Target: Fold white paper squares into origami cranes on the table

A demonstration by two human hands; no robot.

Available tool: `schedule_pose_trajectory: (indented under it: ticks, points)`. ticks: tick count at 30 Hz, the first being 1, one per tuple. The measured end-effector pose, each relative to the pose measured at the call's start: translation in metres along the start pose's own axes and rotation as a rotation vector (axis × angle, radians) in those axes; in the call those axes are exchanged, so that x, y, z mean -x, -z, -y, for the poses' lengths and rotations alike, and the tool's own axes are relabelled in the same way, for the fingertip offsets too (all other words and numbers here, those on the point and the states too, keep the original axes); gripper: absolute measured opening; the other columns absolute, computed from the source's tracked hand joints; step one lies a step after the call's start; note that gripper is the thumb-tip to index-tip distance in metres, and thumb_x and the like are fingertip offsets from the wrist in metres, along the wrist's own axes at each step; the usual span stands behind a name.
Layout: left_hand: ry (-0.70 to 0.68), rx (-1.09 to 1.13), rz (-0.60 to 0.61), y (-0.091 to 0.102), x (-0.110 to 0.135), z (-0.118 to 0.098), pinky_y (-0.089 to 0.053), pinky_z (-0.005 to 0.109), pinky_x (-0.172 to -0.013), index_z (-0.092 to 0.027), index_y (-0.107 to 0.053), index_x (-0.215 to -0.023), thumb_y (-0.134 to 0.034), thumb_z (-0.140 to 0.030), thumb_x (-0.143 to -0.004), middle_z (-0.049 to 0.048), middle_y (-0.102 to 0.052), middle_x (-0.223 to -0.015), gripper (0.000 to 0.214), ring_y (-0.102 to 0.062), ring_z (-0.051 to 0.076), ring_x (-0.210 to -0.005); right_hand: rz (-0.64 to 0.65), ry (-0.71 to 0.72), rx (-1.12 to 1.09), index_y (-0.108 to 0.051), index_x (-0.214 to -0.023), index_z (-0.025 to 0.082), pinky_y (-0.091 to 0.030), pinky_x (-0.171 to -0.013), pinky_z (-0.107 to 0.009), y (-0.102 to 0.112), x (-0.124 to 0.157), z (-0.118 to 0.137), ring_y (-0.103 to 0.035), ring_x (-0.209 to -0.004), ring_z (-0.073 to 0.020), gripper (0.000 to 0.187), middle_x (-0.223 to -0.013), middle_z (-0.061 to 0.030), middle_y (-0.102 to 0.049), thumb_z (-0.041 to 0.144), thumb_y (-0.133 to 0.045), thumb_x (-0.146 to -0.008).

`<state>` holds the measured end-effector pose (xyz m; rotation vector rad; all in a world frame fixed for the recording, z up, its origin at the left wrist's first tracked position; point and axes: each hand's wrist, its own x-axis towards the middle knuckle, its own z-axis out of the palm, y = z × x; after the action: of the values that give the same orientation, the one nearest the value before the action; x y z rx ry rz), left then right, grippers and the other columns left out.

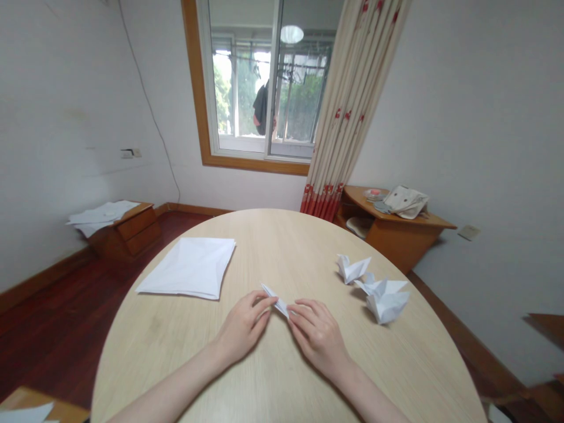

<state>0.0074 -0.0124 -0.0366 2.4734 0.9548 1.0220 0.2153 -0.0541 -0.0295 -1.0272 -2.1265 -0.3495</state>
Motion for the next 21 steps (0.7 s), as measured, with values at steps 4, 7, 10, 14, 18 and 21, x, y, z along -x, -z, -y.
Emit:
schedule_pose_trajectory:
  ticks: [4,7,10,14,18,21]
  points:
    - [0.039,-0.118,-0.054,-0.001,0.000,-0.001,-0.048,0.039,-0.088,-0.021,-0.065,-0.109,-0.045,-0.021,-0.093,0.0082,-0.066,-0.107,0.025,-0.061,0.024,-0.100,0.036,0.000,-0.021,-0.064,-0.099,0.017,-0.053,-0.083,-0.043,-0.005,0.004,0.003,-0.067,-0.092,-0.0225,0.019,-0.100,-0.0094,-0.074,0.011,-0.048,-0.091]
    - [0.070,-0.152,-0.077,0.000,0.001,-0.004,-0.048,0.039,-0.084,-0.021,-0.067,-0.102,-0.048,-0.021,-0.092,0.0073,-0.068,-0.102,0.021,-0.062,0.024,-0.095,0.070,-0.005,-0.041,-0.063,-0.102,0.017,-0.052,-0.086,-0.043,-0.007,0.006,0.007,-0.069,-0.092,-0.0214,0.022,-0.101,-0.0100,-0.074,0.010,-0.045,-0.092]
    - [0.110,-0.182,-0.081,0.002,0.002,-0.009,-0.047,0.039,-0.080,-0.020,-0.068,-0.094,-0.052,-0.022,-0.090,0.0066,-0.069,-0.096,0.017,-0.062,0.024,-0.090,0.096,-0.010,-0.054,-0.063,-0.104,0.017,-0.052,-0.086,-0.043,-0.010,0.008,0.011,-0.070,-0.092,-0.0215,0.022,-0.101,-0.0100,-0.074,0.010,-0.044,-0.092]
    - [0.188,-0.209,-0.063,0.003,0.001,-0.012,-0.045,0.038,-0.078,-0.021,-0.069,-0.086,-0.055,-0.023,-0.088,0.0042,-0.069,-0.090,0.014,-0.062,0.023,-0.086,0.148,-0.031,-0.077,-0.063,-0.104,0.017,-0.050,-0.089,-0.045,-0.011,0.009,0.016,-0.068,-0.094,-0.0227,0.022,-0.102,-0.0094,-0.074,0.011,-0.045,-0.092]
    - [0.251,-0.221,-0.024,0.003,-0.001,-0.011,-0.045,0.038,-0.080,-0.021,-0.069,-0.086,-0.063,-0.022,-0.084,0.0028,-0.069,-0.091,0.006,-0.060,0.024,-0.089,0.271,-0.095,-0.147,-0.065,-0.104,0.018,-0.049,-0.092,-0.046,-0.005,0.007,0.019,-0.063,-0.103,-0.0251,0.022,-0.110,-0.0085,-0.071,0.015,-0.049,-0.091]
    - [0.277,-0.232,0.012,0.002,-0.002,-0.008,-0.045,0.039,-0.081,-0.022,-0.069,-0.089,-0.067,-0.023,-0.081,0.0028,-0.069,-0.094,0.008,-0.059,0.025,-0.092,0.368,-0.157,-0.234,-0.065,-0.110,0.018,-0.050,-0.093,-0.041,0.001,0.004,0.018,-0.059,-0.109,-0.0238,0.027,-0.117,-0.0082,-0.068,0.012,-0.047,-0.090]
